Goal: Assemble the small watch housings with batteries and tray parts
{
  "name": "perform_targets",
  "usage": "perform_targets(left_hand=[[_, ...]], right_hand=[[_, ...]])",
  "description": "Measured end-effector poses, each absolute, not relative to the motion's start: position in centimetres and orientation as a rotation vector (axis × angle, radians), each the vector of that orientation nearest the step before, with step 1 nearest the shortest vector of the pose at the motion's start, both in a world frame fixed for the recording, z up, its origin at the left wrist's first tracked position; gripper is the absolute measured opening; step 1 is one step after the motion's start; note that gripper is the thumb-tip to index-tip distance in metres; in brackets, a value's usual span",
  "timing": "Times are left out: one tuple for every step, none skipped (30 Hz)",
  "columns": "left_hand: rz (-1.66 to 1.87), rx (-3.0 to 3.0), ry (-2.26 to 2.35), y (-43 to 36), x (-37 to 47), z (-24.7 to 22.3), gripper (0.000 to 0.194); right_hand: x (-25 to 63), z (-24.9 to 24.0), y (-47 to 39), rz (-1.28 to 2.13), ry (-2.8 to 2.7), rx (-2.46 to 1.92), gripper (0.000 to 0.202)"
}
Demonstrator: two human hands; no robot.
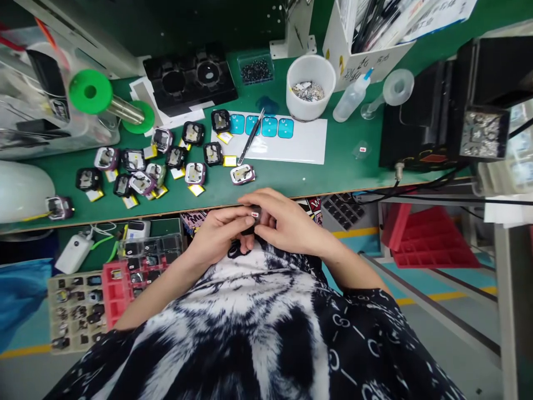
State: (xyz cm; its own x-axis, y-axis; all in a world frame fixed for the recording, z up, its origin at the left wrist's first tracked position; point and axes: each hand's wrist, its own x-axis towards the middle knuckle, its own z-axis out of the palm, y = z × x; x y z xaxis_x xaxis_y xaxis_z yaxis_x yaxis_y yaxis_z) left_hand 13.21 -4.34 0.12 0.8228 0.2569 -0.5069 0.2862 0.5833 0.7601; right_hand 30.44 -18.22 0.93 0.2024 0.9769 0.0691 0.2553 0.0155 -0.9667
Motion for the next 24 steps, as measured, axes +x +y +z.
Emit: perform_targets(left_hand=[[-0.018, 0.994, 0.640, -4.4, 13.2, 0.1, 0.023], [-0.012, 1.018, 0.654, -4.4, 13.2, 0.1, 0.023], [0.004, 1.032, 0.671, -4.4, 13.2, 0.2, 0.022], [0.026, 1.036, 0.686, -4.4, 13.3, 0.3, 0.021], [0.053, 1.027, 0.697, -4.4, 13.3, 0.3, 0.020], [0.088, 1.008, 0.701, -4.5, 13.4, 0.4, 0.020], [0.124, 0.984, 0.700, -4.5, 13.4, 0.5, 0.019], [0.157, 0.962, 0.695, -4.6, 13.5, 0.6, 0.018], [0.182, 0.943, 0.689, -4.6, 13.5, 0.7, 0.018], [0.197, 0.930, 0.683, -4.6, 13.6, 0.8, 0.018], [0.202, 0.919, 0.678, -4.6, 13.6, 0.9, 0.018], [0.198, 0.909, 0.667, -4.6, 13.7, 1.0, 0.019], [0.191, 0.892, 0.653, -4.5, 13.7, 1.0, 0.020], [0.186, 0.867, 0.632, -4.4, 13.7, 1.1, 0.023], [0.180, 0.837, 0.608, -4.3, 13.7, 1.1, 0.026], [0.177, 0.804, 0.581, -4.1, 13.8, 1.1, 0.029], [0.175, 0.773, 0.557, -3.9, 13.8, 1.1, 0.032], [0.177, 0.751, 0.537, -3.8, 13.8, 1.0, 0.034], [0.181, 0.739, 0.525, -3.7, 13.8, 1.0, 0.035], [0.187, 0.740, 0.518, -3.7, 13.7, 0.9, 0.035], [0.195, 0.749, 0.513, -3.7, 13.7, 0.9, 0.034], [0.203, 0.765, 0.508, -3.8, 13.6, 0.8, 0.034], [0.209, 0.783, 0.502, -3.9, 13.5, 0.8, 0.034], [0.214, 0.801, 0.493, -4.0, 13.5, 0.8, 0.033]], right_hand=[[30.3, 0.9, -18.2, 0.878, -1.236, -1.459, 0.058], [30.1, 1.0, -18.2, 0.864, -1.216, -1.473, 0.055], [29.9, 1.0, -18.2, 0.842, -1.188, -1.495, 0.052], [29.7, 0.9, -18.2, 0.813, -1.159, -1.526, 0.048], [29.5, 0.9, -18.2, 0.780, -1.130, -1.561, 0.043], [29.2, 0.8, -18.2, 0.745, -1.098, -1.595, 0.034], [29.1, 0.7, -18.2, 0.709, -1.066, -1.624, 0.024], [28.9, 0.6, -18.2, 0.676, -1.037, -1.645, 0.013], [28.7, 0.5, -18.2, 0.648, -1.011, -1.659, 0.003], [28.6, 0.4, -18.2, 0.624, -0.985, -1.669, 0.008], [28.5, 0.4, -18.2, 0.604, -0.959, -1.676, 0.013], [28.4, 0.4, -18.3, 0.590, -0.931, -1.684, 0.016], [28.3, 0.4, -18.3, 0.582, -0.894, -1.689, 0.018], [28.2, 0.5, -18.3, 0.585, -0.849, -1.684, 0.019], [28.1, 0.6, -18.4, 0.602, -0.791, -1.665, 0.020], [28.1, 0.6, -18.5, 0.638, -0.724, -1.628, 0.022], [28.1, 0.7, -18.6, 0.692, -0.653, -1.575, 0.023], [28.0, 0.7, -18.6, 0.760, -0.588, -1.514, 0.025], [27.9, 0.7, -18.7, 0.830, -0.533, -1.453, 0.027], [27.9, 0.6, -18.7, 0.893, -0.493, -1.402, 0.028], [27.8, 0.5, -18.6, 0.942, -0.471, -1.366, 0.029], [27.7, 0.4, -18.6, 0.974, -0.461, -1.340, 0.029], [27.5, 0.2, -18.5, 0.995, -0.456, -1.320, 0.030], [27.4, 0.1, -18.4, 1.014, -0.447, -1.300, 0.031]])
